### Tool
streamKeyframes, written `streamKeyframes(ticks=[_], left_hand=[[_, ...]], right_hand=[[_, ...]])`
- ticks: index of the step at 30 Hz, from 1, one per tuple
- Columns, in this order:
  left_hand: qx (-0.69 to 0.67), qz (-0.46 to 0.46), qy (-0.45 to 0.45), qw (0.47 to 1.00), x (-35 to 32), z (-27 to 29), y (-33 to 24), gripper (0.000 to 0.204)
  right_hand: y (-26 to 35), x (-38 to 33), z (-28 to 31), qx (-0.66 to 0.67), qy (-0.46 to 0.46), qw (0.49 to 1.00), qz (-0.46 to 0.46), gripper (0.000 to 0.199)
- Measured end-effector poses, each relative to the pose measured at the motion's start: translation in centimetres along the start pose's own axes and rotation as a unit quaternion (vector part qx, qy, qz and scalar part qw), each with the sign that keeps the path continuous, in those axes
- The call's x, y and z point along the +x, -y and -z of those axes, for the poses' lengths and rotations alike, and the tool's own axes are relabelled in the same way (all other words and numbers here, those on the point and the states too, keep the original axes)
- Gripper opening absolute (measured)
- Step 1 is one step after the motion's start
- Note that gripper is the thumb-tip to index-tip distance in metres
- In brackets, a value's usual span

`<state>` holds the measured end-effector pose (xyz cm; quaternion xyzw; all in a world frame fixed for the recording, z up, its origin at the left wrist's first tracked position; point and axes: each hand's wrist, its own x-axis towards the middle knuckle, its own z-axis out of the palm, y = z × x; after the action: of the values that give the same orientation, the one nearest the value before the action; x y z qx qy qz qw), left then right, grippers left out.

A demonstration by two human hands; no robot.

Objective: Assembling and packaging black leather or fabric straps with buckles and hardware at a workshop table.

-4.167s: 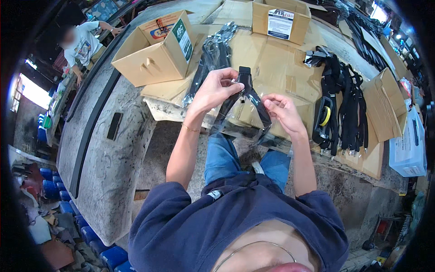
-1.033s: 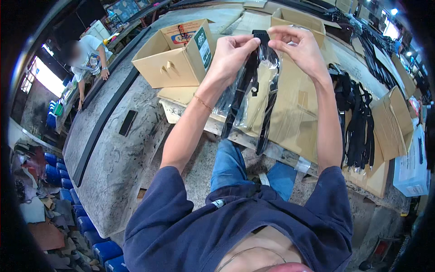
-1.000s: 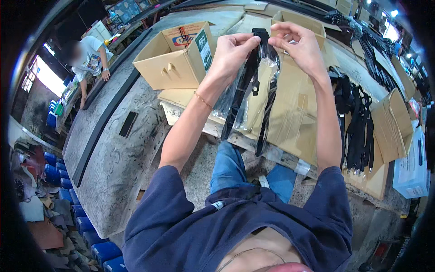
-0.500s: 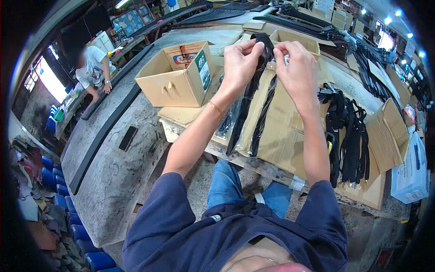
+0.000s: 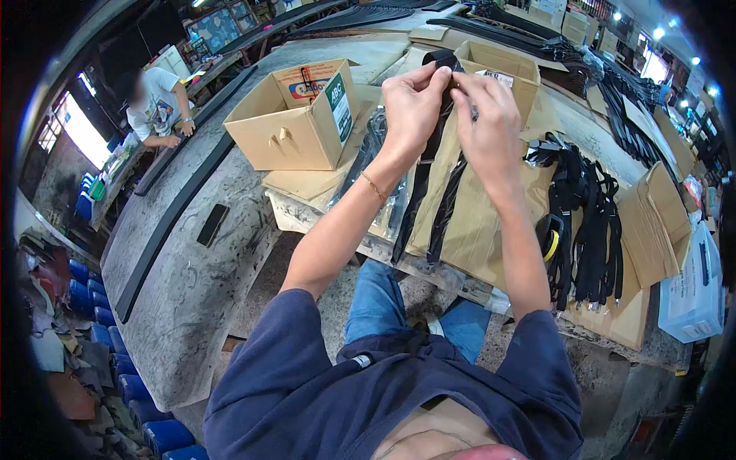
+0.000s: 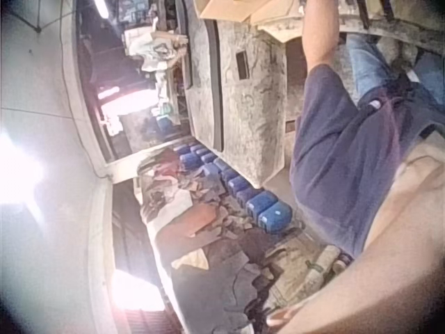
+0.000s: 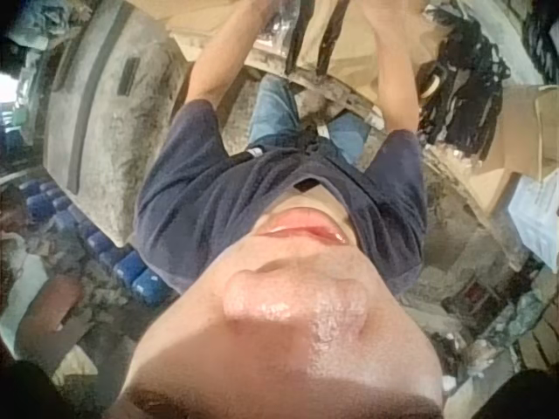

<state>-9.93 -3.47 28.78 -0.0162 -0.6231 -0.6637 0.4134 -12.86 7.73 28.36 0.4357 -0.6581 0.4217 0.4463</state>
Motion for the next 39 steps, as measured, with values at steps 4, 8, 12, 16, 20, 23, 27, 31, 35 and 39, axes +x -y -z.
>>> streamKeyframes(ticks=[4,8,12,16,20,23,27,31,35,39], left_hand=[[-0.069,0.015,0.001,0.998,-0.3,-0.2,0.7,0.030],[-0.055,0.021,-0.007,0.998,-0.8,-0.1,0.0,0.030],[-0.039,0.064,0.038,0.996,-1.0,0.1,-0.2,0.032],[-0.035,0.077,0.111,0.990,-1.5,0.4,-0.9,0.030],[0.001,0.095,0.097,0.991,-1.7,0.3,-0.9,0.031],[-0.019,0.102,0.068,0.992,-1.7,0.1,-0.7,0.033],[-0.065,0.120,0.080,0.987,-1.1,0.7,0.5,0.020],[-0.202,0.213,0.091,0.952,-0.3,1.3,1.5,0.014],[-0.238,0.241,0.084,0.937,-0.2,1.4,1.2,0.012],[-0.234,0.235,0.115,0.936,0.1,1.4,1.0,0.009]], right_hand=[[0.6,-1.6,-0.3,-0.053,-0.018,0.998,-0.005,0.026],[0.1,-1.7,-0.4,0.037,-0.051,0.996,-0.068,0.021],[0.1,-1.4,0.2,0.127,-0.030,0.973,-0.192,0.015],[-1.0,-2.1,0.1,0.160,-0.009,0.961,-0.226,0.012],[-0.6,-2.0,0.3,0.222,-0.001,0.937,-0.270,0.012],[-0.4,-2.3,0.1,0.218,-0.010,0.940,-0.261,0.011],[-0.1,-2.7,0.2,0.122,-0.027,0.978,-0.166,0.012],[0.2,-3.1,0.1,0.036,-0.061,0.995,-0.065,0.017],[0.5,-3.3,0.0,0.011,-0.067,0.997,-0.040,0.021],[0.7,-3.6,0.0,-0.029,-0.029,0.998,-0.045,0.023]])
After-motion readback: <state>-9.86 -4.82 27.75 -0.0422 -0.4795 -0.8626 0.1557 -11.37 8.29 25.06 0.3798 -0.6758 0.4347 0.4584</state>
